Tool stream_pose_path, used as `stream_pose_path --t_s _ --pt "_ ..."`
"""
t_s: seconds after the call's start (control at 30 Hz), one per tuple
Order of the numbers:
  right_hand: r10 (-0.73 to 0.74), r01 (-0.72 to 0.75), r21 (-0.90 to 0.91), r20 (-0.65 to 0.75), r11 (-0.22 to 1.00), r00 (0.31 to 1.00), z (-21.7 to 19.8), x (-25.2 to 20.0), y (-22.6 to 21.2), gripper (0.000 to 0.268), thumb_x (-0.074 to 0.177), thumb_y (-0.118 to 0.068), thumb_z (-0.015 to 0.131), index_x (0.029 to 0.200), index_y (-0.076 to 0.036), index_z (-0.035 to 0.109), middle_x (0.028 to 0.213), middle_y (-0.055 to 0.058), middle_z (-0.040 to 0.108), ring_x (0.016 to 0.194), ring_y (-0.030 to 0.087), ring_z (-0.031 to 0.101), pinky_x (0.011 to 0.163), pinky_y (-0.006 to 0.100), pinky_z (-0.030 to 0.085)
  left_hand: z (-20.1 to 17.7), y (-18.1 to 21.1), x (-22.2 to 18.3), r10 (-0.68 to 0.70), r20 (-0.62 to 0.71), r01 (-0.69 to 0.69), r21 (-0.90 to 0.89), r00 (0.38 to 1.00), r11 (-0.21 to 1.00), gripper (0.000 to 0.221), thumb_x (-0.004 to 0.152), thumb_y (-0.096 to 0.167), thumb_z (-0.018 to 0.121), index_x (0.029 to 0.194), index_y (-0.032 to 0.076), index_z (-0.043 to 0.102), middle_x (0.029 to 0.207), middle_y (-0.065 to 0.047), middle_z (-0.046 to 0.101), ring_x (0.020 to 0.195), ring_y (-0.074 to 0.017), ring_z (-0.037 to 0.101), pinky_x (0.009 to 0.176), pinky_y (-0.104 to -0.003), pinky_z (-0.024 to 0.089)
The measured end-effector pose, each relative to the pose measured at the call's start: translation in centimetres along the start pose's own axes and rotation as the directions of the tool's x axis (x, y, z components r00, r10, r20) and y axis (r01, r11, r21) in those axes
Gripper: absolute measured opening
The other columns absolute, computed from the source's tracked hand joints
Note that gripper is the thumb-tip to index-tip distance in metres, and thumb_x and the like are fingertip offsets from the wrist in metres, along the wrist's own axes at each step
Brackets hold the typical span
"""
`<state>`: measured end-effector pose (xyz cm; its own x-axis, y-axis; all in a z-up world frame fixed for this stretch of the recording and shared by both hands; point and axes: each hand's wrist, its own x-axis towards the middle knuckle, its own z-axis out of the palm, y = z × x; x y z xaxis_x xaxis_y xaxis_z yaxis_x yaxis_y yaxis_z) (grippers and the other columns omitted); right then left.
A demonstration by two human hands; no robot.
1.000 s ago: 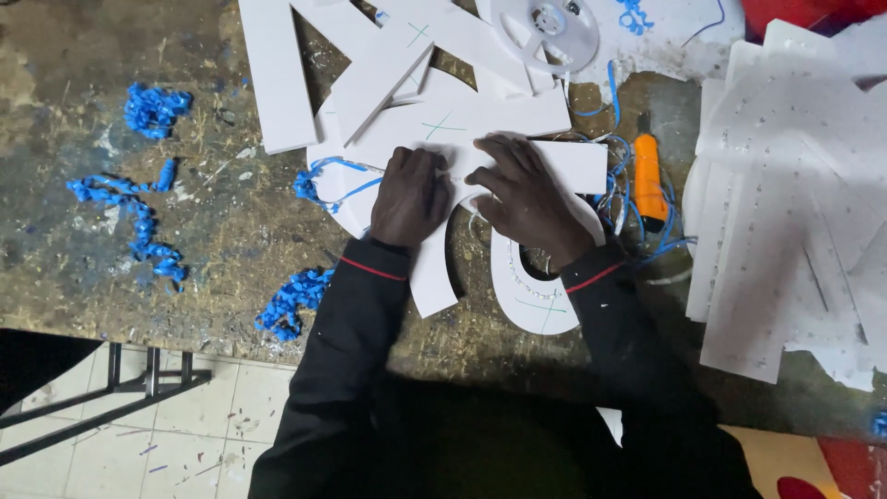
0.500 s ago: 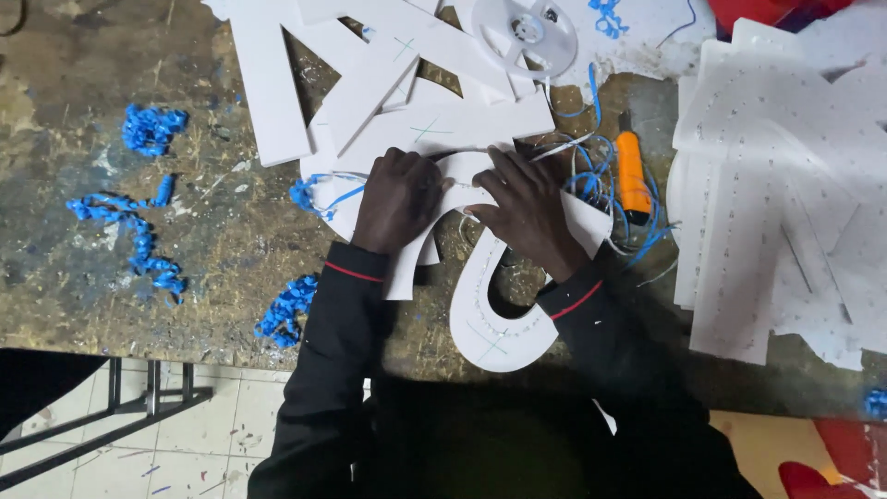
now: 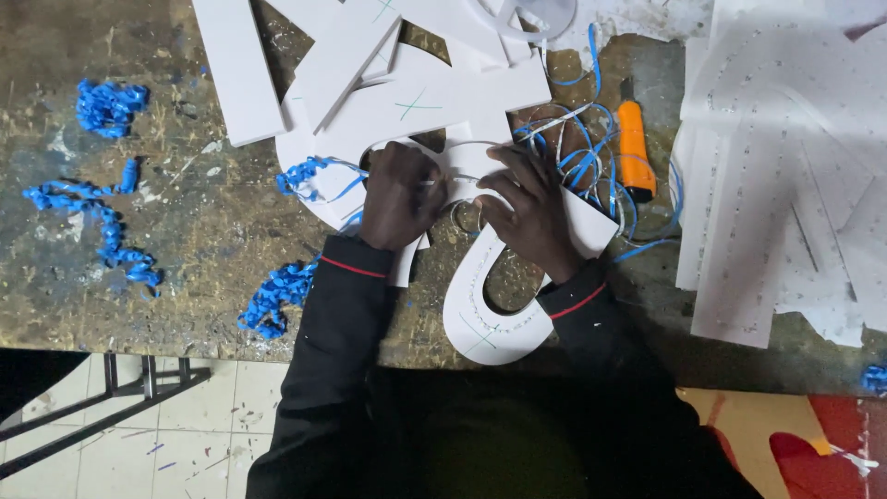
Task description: Installing LED strips into foam letter cutouts by peeling adhesive backing and pressing them into place.
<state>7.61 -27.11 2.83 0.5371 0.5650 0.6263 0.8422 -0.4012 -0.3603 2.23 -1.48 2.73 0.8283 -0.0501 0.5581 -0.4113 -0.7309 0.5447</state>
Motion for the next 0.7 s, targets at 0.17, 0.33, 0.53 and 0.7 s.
stream_pose_path --t_s 0.17,0.33,0.53,0.7 --pt "0.012 -0.012 0.056 0.003 0.998 1.0 -0.8 0.8 -0.8 0.014 0.106 -0.019 0.087 0.115 -0.013 0.079 0.143 0.011 0.074 0.138 0.038 0.068 0.128 0.061 0.037 0.1 0.3 0.0 0.034 -0.019 -0.034 -0.022 0.999 0.999 0.017 0.104 0.028 0.074 0.092 0.015 0.072 0.085 -0.006 0.063 0.098 -0.0336 0.062 0.087 -0.048 0.051" --pt "0.019 -0.019 0.081 0.007 0.997 1.0 -1.2 1.5 -1.6 0.011 0.106 -0.016 0.086 0.114 -0.011 0.08 0.139 0.012 0.076 0.136 0.041 0.068 0.118 0.057 0.049 0.8 0.6 0.2 -0.028 -0.04 0.023 -0.125 0.999 0.992 0.014 0.098 0.024 0.079 0.093 0.015 0.071 0.083 -0.01 0.061 0.091 -0.039 0.063 0.081 -0.05 0.049" --pt "0.047 -0.05 0.1 0.036 0.994 0.998 -1.5 1.8 -1.7 0.016 0.109 -0.022 0.084 0.115 -0.008 0.078 0.138 0.012 0.077 0.139 0.041 0.068 0.122 0.055 0.049 0.8 1.5 0.1 -0.075 -0.017 0.071 -0.161 0.997 0.984 0.014 0.105 0.022 0.074 0.094 0.014 0.07 0.082 -0.008 0.061 0.081 -0.0368 0.062 0.078 -0.047 0.052" --pt "0.047 -0.052 0.081 0.059 0.995 0.997 -1.8 2.2 -1.9 0.018 0.11 -0.024 0.082 0.117 -0.007 0.078 0.139 0.013 0.076 0.14 0.041 0.067 0.123 0.055 0.046 1.4 1.6 -0.1 0.013 0.003 -0.012 -0.187 1.0 0.982 0.013 0.108 0.022 0.069 0.102 0.01 0.07 0.084 -0.014 0.059 0.082 -0.0442 0.064 0.071 -0.054 0.052"
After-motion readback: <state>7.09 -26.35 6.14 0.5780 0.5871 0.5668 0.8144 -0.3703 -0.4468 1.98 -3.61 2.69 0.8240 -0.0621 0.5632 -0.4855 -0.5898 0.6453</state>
